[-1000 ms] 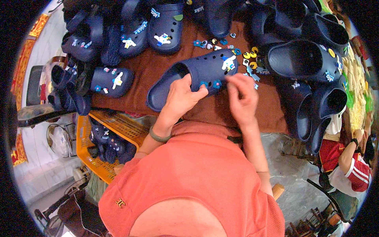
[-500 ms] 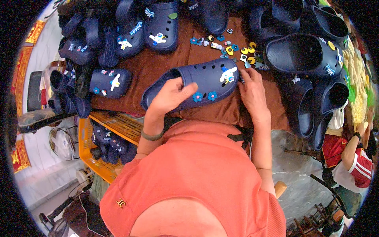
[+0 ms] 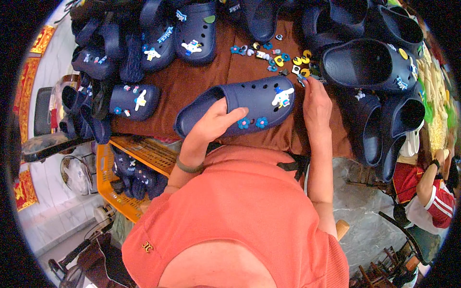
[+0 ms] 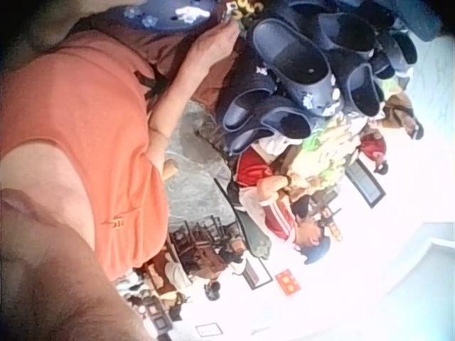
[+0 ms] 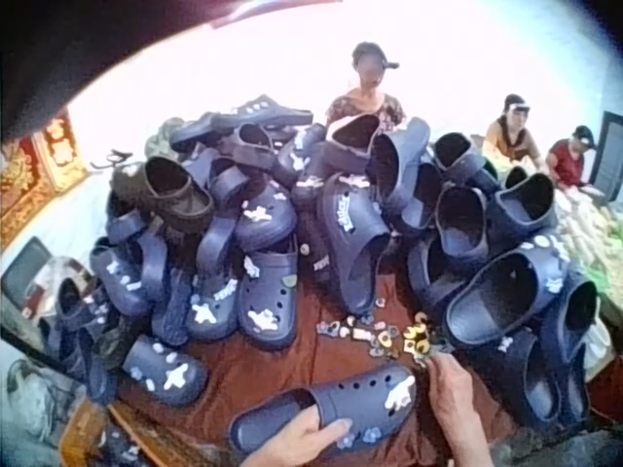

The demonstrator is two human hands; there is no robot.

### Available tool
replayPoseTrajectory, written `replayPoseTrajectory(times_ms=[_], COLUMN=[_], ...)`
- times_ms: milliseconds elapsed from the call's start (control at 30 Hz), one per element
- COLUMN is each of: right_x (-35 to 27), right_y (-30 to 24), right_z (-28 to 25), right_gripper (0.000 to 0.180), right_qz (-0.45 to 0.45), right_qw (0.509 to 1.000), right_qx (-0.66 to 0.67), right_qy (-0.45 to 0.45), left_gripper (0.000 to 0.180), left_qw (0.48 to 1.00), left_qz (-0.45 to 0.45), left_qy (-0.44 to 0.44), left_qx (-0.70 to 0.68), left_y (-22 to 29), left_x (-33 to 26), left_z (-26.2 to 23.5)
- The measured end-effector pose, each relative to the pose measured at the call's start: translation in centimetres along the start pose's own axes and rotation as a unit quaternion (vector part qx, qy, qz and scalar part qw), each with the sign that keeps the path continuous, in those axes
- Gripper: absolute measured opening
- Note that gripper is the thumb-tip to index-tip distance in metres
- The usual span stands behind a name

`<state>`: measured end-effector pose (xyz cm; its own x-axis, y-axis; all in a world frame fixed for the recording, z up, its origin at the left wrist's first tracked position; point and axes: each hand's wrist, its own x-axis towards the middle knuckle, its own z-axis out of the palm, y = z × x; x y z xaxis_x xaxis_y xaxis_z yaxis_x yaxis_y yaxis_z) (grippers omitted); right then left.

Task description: Manually attaching decorative charms into the ventilation holes of rubber clogs.

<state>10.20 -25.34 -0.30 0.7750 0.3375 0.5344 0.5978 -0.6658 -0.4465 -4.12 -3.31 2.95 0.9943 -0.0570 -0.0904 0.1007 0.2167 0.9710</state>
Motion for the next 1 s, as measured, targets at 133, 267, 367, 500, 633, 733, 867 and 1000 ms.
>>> replayPoseTrajectory(times_ms=[133,267,367,500,633,733,867,1000], right_x=[0.8,2.9,5.6,7.3,6.7,6.2,6.4,5.3], right_y=[0.6,-0.8,0.4,1.3,0.5,1.2,1.4,1.8], right_z=[0.8,1.2,2.3,3.6,3.5,4.0,3.5,3.6], right_gripper=[0.021,0.035,0.041,0.032,0.025,0.023,0.025,0.031], right_qz=[-0.038,-0.07,-0.244,-0.219,-0.123,-0.128,-0.16,-0.11], right_qw=[0.987,0.983,0.946,0.948,0.957,0.971,0.963,0.974], right_qx=[-0.137,-0.099,-0.111,0.021,0.032,0.059,0.044,-0.057], right_qy=[-0.067,-0.141,-0.182,-0.23,-0.26,-0.193,-0.214,-0.19], left_gripper=[0.032,0.03,0.03,0.029,0.029,0.028,0.027,0.026], left_qw=[1.0,1.0,0.998,0.998,0.998,0.997,0.998,0.998], left_qz=[-0.008,-0.004,-0.007,0.019,0.027,0.033,0.02,0.031], left_qy=[0.005,0.015,0.033,0.041,0.052,0.061,0.052,0.05], left_qx=[0.011,0.011,0.055,0.031,0.032,0.022,0.028,0.031], left_y=[0.5,0.3,0.2,0.4,0.0,-0.1,0.3,0.1], left_x=[0.0,0.1,0.3,0.5,0.4,0.5,0.4,0.5], left_z=[0.3,0.3,0.1,0.3,0.3,0.6,0.4,0.3])
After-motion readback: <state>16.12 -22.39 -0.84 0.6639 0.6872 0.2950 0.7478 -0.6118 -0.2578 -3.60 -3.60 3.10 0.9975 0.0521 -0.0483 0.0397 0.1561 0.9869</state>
